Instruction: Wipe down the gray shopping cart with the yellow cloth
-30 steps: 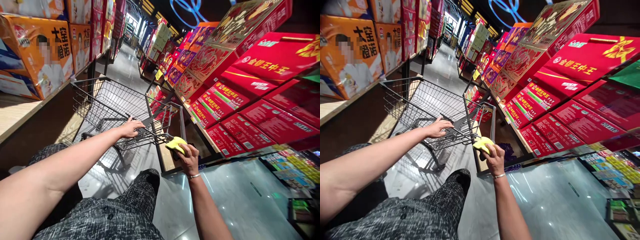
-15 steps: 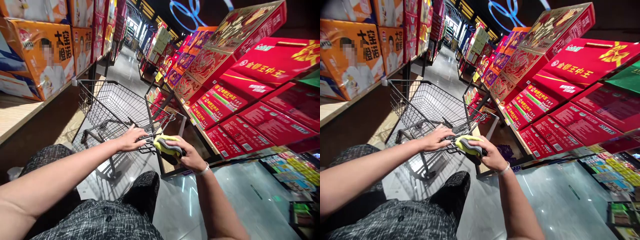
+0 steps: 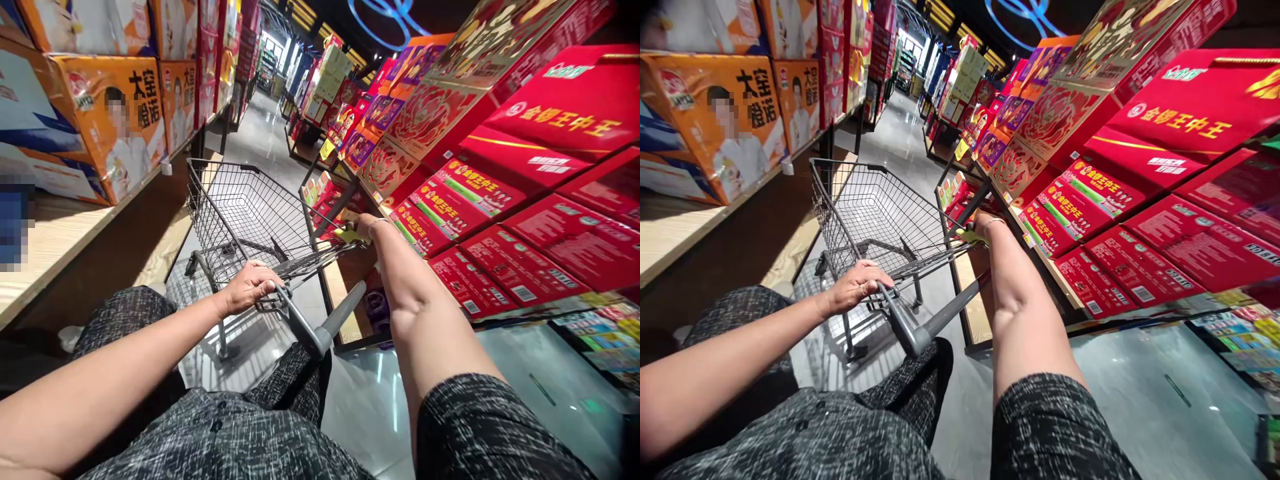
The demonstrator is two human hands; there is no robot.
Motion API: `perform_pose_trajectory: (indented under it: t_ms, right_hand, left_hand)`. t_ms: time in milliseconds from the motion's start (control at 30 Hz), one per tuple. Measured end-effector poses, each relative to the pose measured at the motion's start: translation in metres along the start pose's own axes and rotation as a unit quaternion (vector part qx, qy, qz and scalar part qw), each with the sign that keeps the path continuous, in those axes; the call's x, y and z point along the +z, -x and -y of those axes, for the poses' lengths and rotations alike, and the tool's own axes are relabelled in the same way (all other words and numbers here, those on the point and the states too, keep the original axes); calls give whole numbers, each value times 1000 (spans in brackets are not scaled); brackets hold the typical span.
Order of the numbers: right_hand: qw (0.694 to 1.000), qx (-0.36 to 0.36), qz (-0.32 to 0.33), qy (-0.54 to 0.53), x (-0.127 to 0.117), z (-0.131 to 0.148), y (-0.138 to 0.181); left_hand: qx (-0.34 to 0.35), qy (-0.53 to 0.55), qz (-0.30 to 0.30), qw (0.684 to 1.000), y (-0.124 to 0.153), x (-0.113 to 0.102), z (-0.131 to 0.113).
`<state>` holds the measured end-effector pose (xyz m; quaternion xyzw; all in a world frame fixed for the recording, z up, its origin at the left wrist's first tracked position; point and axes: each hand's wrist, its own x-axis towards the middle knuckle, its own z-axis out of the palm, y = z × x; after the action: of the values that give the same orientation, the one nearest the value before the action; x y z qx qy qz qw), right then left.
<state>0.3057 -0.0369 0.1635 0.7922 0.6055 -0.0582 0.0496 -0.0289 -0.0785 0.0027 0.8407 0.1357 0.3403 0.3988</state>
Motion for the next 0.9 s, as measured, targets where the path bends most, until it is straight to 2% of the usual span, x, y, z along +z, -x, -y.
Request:
perform_pose_trajectory:
  t_ms: [100,200,267,367,500,633,700,800,900]
  right_hand:
    - [995,86,-32,39,14,-20,12]
    - [975,175,-82,113,35,-19,32]
    - [971,182,-64,138,47,-11,46]
    - [985,134,-3,107,54,9,70]
    - [998,36,18,58,51,43,112]
    - [989,-149,-1,14,46,83,160]
    - [973,-223,-36,-55,44,97,181]
    - [925,-339,-77,-152,43,107,208]
    - [876,-448,-70,-164,46,105,226]
  left_hand:
    - [-13,-7,-27,1000,3,-4,1]
    - [-41,-21,-30,998,3,-7,-1]
    - [-51,-28,-29,998,2,-9,-4]
    - [-53,-34,-42,997,0,-10,-6]
    - [-49,-44,-53,996,-4,-9,-5]
    - [-52,-54,-58,995,-7,-12,-5]
    - [-53,-35,-78,995,-7,-14,-6]
    - [-61,-1,-98,993,-3,-17,-10]
    - [-82,28,-68,994,3,-23,-16]
